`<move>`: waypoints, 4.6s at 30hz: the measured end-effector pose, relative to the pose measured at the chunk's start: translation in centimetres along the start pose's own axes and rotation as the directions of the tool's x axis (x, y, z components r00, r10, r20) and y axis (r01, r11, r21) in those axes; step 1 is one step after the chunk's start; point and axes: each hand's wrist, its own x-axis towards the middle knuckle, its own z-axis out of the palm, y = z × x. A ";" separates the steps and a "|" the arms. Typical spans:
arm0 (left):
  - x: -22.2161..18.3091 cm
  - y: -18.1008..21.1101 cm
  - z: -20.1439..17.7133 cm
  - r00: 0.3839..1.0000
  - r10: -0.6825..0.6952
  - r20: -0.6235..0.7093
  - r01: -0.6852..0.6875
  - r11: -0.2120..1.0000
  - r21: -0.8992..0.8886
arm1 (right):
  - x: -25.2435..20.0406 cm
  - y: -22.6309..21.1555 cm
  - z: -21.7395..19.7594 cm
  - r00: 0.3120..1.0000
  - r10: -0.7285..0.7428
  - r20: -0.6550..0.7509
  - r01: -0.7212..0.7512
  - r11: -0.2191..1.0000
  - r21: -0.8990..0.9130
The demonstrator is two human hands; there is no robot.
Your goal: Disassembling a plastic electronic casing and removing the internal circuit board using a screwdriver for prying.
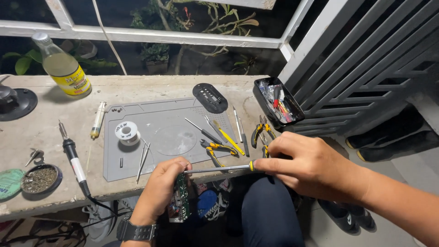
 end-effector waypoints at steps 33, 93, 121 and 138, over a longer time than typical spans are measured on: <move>-2.9 5.6 -1.0 0.988 -0.134 -0.073 0.070 0.820 -0.569 | -1.5 -0.6 -1.2 0.975 0.218 -0.052 -0.221 0.972 -0.075; -2.6 5.3 -0.5 0.995 -0.035 -0.097 -0.006 0.918 -0.397 | 0.3 -5.0 -3.1 0.979 -0.200 0.026 0.202 0.965 -0.169; -1.7 4.7 -0.3 0.975 -0.106 -0.193 0.035 0.940 -0.339 | -2.3 -5.6 3.4 0.978 0.207 0.031 -0.206 0.933 0.296; -2.1 4.9 -1.0 0.974 -0.100 -0.204 0.033 0.950 -0.310 | -2.4 -5.6 4.6 0.976 0.216 -0.004 -0.202 0.919 0.340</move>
